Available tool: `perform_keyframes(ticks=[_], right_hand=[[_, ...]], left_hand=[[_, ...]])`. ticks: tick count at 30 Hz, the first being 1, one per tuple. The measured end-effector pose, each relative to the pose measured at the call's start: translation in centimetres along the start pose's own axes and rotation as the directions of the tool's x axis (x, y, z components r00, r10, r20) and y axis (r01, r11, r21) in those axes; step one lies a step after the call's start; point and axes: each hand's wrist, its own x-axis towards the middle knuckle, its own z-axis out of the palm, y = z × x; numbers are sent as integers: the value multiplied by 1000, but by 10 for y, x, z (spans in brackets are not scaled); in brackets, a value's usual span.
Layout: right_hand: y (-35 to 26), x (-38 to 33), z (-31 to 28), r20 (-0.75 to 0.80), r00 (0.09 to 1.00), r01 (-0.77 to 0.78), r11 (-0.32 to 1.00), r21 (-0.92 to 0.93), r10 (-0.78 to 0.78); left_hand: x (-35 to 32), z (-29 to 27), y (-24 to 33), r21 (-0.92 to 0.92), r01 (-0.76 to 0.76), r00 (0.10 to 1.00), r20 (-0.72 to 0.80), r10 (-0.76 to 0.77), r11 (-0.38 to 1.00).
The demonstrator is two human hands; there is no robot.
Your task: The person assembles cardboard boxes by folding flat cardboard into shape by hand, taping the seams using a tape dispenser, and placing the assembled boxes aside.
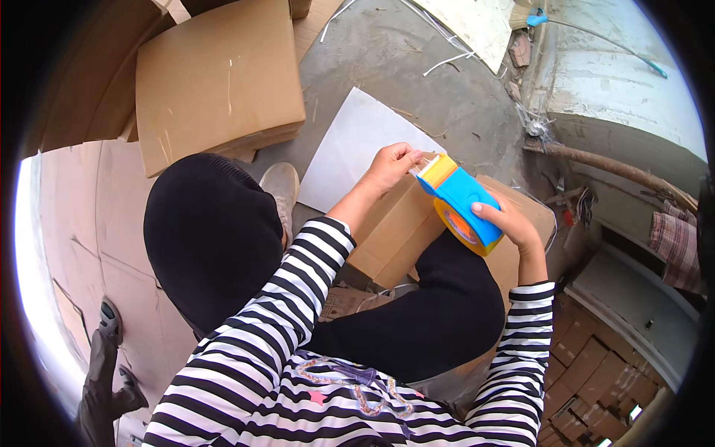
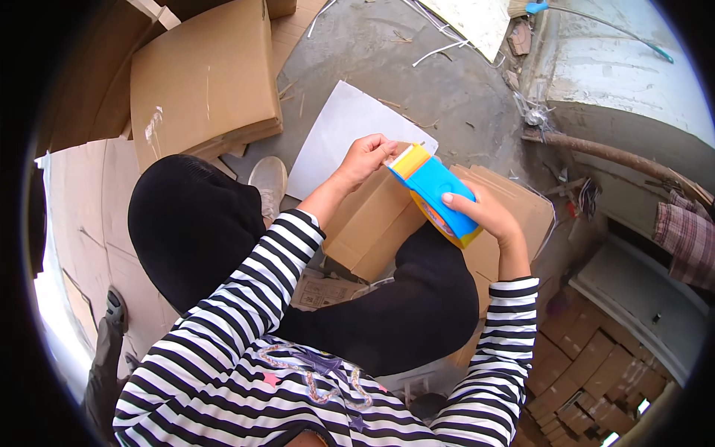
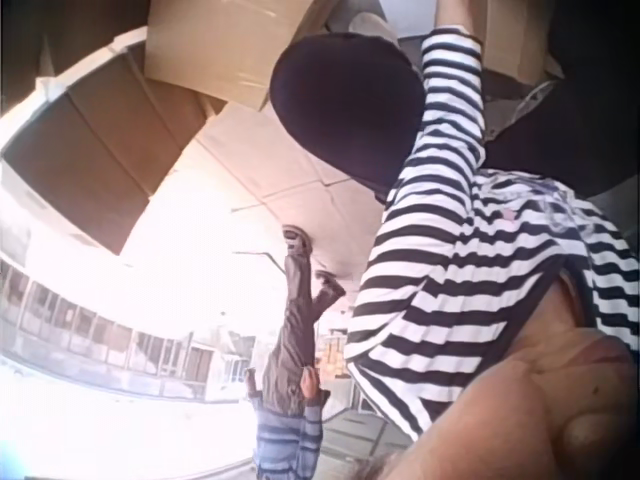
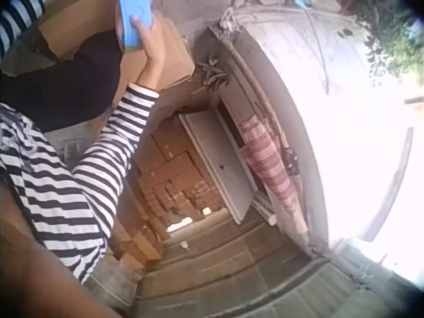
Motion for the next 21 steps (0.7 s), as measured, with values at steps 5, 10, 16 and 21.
perform_keyframes(ticks=[5,10,16,21], right_hand=[[22,-12,-4,-38,995,-93,996,11,93],[22,-7,-5,1,997,-78,997,24,78],[21,-6,-7,-2,996,-88,996,14,88],[24,-4,-5,-26,997,-67,996,-57,66]], left_hand=[[3,-10,-21,-41,75,992,-99,-78,996],[4,-2,-30,347,-83,962,-215,165,934],[-6,10,0,637,42,981,-174,90,770],[-3,-1,-14,614,257,954,-283,-96,746]])
